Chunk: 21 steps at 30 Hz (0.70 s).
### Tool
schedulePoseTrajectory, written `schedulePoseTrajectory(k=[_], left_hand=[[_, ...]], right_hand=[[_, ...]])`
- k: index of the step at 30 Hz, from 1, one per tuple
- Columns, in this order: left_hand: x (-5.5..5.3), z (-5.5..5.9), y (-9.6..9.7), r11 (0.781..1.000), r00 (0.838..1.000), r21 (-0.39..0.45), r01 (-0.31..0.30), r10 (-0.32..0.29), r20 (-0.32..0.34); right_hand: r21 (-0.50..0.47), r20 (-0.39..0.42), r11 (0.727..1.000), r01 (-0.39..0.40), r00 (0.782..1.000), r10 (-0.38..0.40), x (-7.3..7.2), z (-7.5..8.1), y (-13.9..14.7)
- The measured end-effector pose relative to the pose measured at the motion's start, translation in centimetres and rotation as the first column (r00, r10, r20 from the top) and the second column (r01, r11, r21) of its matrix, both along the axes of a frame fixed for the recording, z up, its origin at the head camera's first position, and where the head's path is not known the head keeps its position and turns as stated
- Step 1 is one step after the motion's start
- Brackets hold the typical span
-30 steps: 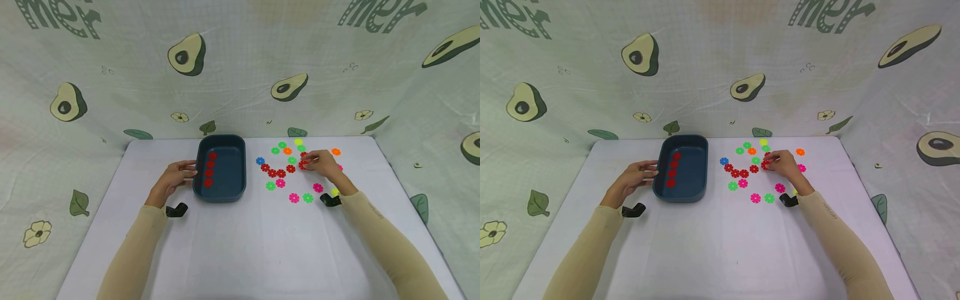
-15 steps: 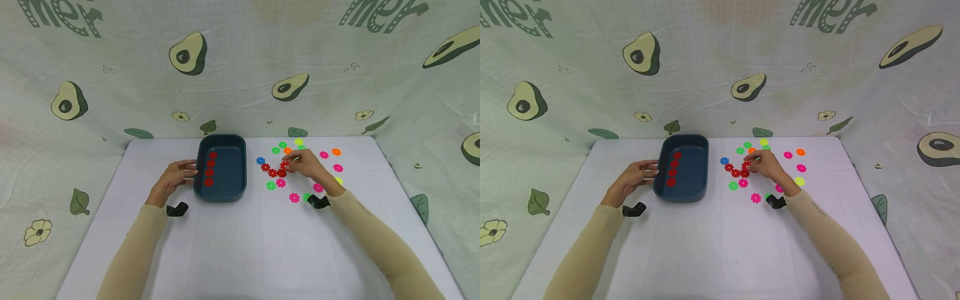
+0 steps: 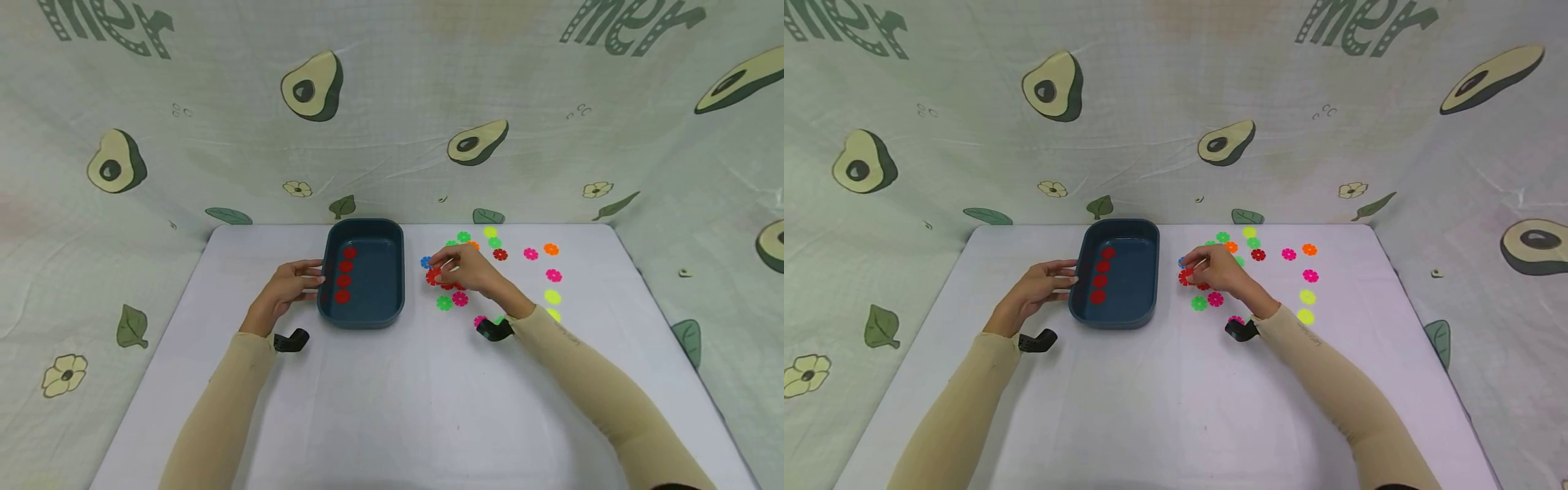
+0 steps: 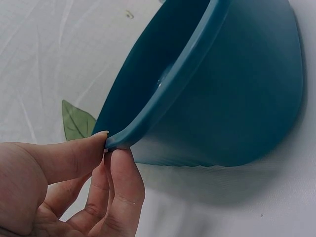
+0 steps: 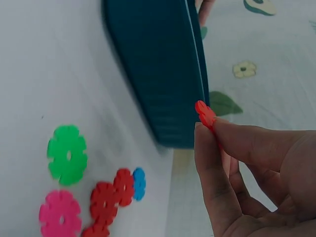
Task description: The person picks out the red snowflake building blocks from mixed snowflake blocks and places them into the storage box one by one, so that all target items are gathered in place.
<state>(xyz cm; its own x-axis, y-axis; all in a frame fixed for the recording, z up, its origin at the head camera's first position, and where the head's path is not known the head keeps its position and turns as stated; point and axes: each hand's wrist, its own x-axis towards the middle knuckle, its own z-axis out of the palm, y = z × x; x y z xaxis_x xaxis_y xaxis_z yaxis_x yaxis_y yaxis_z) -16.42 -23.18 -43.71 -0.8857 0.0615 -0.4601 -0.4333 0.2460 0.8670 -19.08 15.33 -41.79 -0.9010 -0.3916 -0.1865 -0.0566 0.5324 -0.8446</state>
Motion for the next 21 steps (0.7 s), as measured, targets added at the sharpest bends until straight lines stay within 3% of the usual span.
schedulePoseTrajectory(k=[11,21], left_hand=[[-0.1,-0.1,0.0,1.000,1.000,-0.002,-0.012,0.012,-0.001],[-0.1,-0.2,0.0,1.000,1.000,-0.010,-0.016,0.016,-0.003]], right_hand=[[-0.054,-0.078,0.987,-0.152,0.986,0.148,-0.1,0.6,-4.5],[-0.089,-0.050,0.963,-0.256,0.966,0.252,-0.9,0.7,-8.5]])
